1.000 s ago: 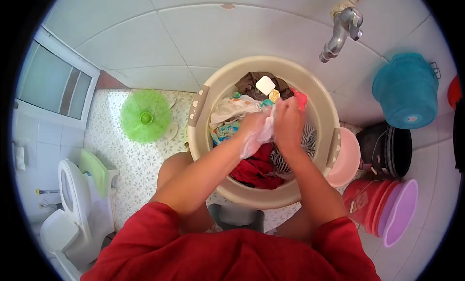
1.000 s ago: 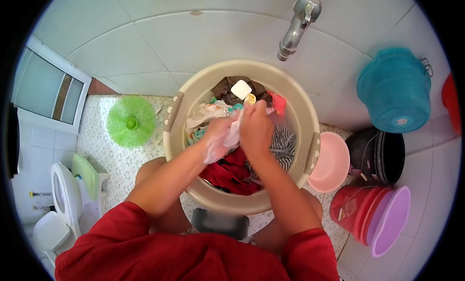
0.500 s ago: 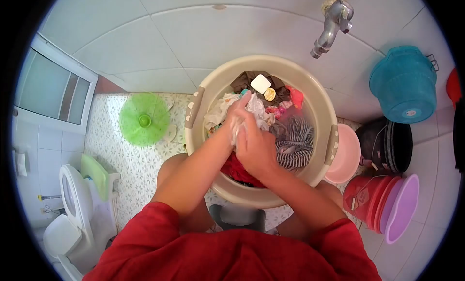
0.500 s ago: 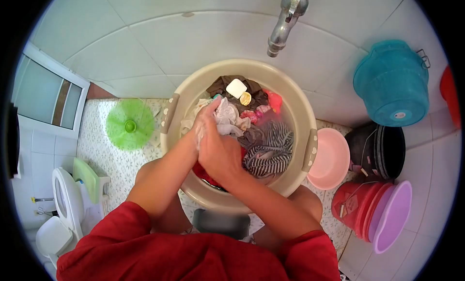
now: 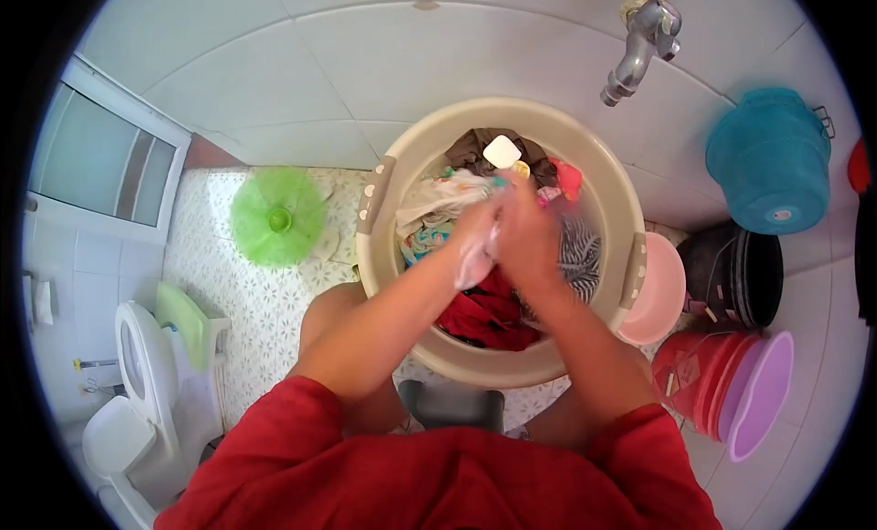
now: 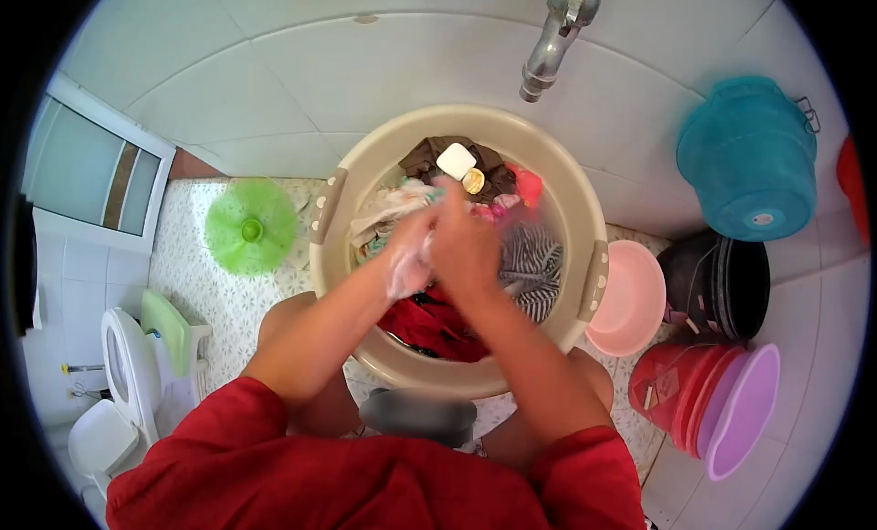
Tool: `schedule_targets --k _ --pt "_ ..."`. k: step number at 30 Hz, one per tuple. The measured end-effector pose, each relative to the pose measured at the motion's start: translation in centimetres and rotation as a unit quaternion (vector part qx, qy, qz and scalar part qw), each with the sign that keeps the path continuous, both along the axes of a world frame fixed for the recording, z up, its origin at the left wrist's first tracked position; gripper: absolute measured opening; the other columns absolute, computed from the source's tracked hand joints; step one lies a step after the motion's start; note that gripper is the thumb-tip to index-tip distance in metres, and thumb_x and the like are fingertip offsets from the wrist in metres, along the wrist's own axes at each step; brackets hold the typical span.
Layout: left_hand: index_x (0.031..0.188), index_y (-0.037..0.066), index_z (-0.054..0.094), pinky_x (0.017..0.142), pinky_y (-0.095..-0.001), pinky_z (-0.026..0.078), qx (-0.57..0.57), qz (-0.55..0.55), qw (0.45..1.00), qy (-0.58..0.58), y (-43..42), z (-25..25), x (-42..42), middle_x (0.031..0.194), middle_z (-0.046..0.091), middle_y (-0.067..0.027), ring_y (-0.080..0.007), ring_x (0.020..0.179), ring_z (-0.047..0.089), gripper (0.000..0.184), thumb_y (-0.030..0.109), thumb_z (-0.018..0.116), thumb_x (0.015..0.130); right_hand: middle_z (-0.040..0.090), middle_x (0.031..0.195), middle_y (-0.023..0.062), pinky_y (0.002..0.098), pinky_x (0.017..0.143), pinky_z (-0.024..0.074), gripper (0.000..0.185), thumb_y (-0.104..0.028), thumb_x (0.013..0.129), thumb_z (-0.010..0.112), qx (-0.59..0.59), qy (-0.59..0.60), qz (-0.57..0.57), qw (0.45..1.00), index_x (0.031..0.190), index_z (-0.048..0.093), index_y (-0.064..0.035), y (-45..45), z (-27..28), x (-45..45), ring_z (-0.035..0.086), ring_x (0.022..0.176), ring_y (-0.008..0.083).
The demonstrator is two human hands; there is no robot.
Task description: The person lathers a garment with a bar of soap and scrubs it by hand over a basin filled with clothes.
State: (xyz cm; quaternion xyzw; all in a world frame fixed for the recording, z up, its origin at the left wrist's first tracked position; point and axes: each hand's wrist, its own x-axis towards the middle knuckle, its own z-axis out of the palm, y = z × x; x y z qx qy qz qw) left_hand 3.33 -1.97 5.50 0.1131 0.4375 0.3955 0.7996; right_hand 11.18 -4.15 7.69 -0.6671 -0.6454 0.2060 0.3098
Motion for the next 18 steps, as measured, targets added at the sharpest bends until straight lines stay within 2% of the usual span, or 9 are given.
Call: schedule_targets --k 2,6,8,9,10,11,12,13,18 --pt "0.101 0.010 0.052 0.068 -0.0307 0.046 0.019 -0.107 0.994 -0.026 -0.7 2.0 -1.0 0.089 0.059 -0.0046 -0.0173 0.076 0.057 0.022 0.026 0.046 0.088 0.058 0.078 0.0213 0.0441 0.064 0.0438 0.025 -0.010 0.082 0.044 0.012 0.039 -0.035 0.999 0.107 0.049 -0.0071 1.5 -0.3 1.9 0.058 0.073 0.0374" --pt "0.102 0.008 0.053 0.067 -0.0299 0.047 0.032 -0.069 0.997 -0.021 0.8 -0.9 -2.5 0.093 0.059 -0.0060 -0.0158 0.078 0.059 0.024 0.027 0.048 0.088 0.056 0.094 0.0211 0.0447 0.066 0.0431 0.024 -0.012 0.083 0.045 0.054 0.045 -0.062 0.996 0.107 0.049 -0.0087 0.7 -0.5 1.2 0.057 0.080 0.0373" --pt "0.097 0.007 0.055 0.067 -0.0312 0.047 0.352 -0.241 0.871 0.243 2.7 -9.3 -4.2 0.092 0.060 -0.0070 -0.0160 0.078 0.059 0.027 0.031 0.049 0.087 0.058 0.088 0.0214 0.0461 0.066 0.0426 0.028 -0.010 0.083 0.045 0.028 0.128 0.013 0.991 0.110 0.046 -0.0105 -1.1 0.3 -1.0 0.057 0.076 0.0399" --pt "0.093 0.007 0.056 0.069 -0.0327 0.047 0.332 -0.218 0.847 0.354 2.0 -7.6 -2.9 0.091 0.059 -0.0076 -0.0172 0.076 0.059 0.028 0.033 0.047 0.087 0.058 0.088 0.0214 0.0461 0.066 0.0426 0.028 -0.010 0.083 0.045 0.026 0.126 0.013 0.992 0.110 0.046 -0.0105 -1.7 0.5 -1.5 0.057 0.076 0.0399" --pt "0.093 0.007 0.056 0.069 -0.0327 0.047 0.331 -0.219 0.848 0.353 1.8 -7.2 -2.8 0.091 0.059 -0.0076 -0.0172 0.076 0.059 0.028 0.033 0.047 0.087 0.058 0.084 0.0220 0.0470 0.066 0.0424 0.028 -0.011 0.083 0.044 0.027 0.083 0.064 0.994 0.111 0.045 -0.0108 -2.2 0.7 -1.9 0.056 0.074 0.0409" --pt "0.094 0.008 0.055 0.070 -0.0323 0.046 0.215 -0.204 0.954 0.051 1.5 -7.1 -2.8 0.091 0.059 -0.0071 -0.0172 0.077 0.058 0.029 0.035 0.047 0.087 0.058 0.080 0.0225 0.0479 0.065 0.0421 0.028 -0.013 0.084 0.044 0.027 0.041 0.113 0.992 0.112 0.043 -0.0111 -2.6 0.7 -2.0 0.056 0.073 0.0420" --pt "0.094 0.010 0.055 0.070 -0.0320 0.045 0.071 -0.166 0.950 -0.257 1.2 -6.8 -2.7 0.090 0.059 -0.0066 -0.0171 0.077 0.057 0.029 0.037 0.046 0.087 0.058 0.080 0.0225 0.0479 0.065 0.0421 0.028 -0.013 0.084 0.044 0.024 0.041 0.109 0.993 0.112 0.043 -0.0111 -1.7 0.0 -1.1 0.056 0.073 0.0420" --pt "0.095 0.015 0.054 0.068 -0.0305 0.044 -0.031 -0.040 0.997 -0.052 -0.4 -1.0 -0.3 0.085 0.058 -0.0044 -0.0174 0.077 0.056 0.026 0.038 0.045 0.087 0.058 0.074 0.0208 0.0472 0.060 0.0423 0.029 -0.014 0.083 0.045 0.035 0.024 0.030 0.999 0.112 0.041 -0.0109 0.2 -1.1 0.5 0.057 0.070 0.0394" --pt "0.092 0.017 0.053 0.063 -0.0277 0.042 0.027 -0.083 0.996 -0.023 -0.5 -0.5 -0.8 0.081 0.057 -0.0010 -0.0138 0.073 0.054 0.023 0.039 0.047 0.087 0.059 0.067 0.0184 0.0466 0.053 0.0422 0.031 -0.018 0.082 0.047 0.040 0.017 -0.073 0.996 0.111 0.039 -0.0101 0.7 -1.5 0.2 0.059 0.063 0.0361"
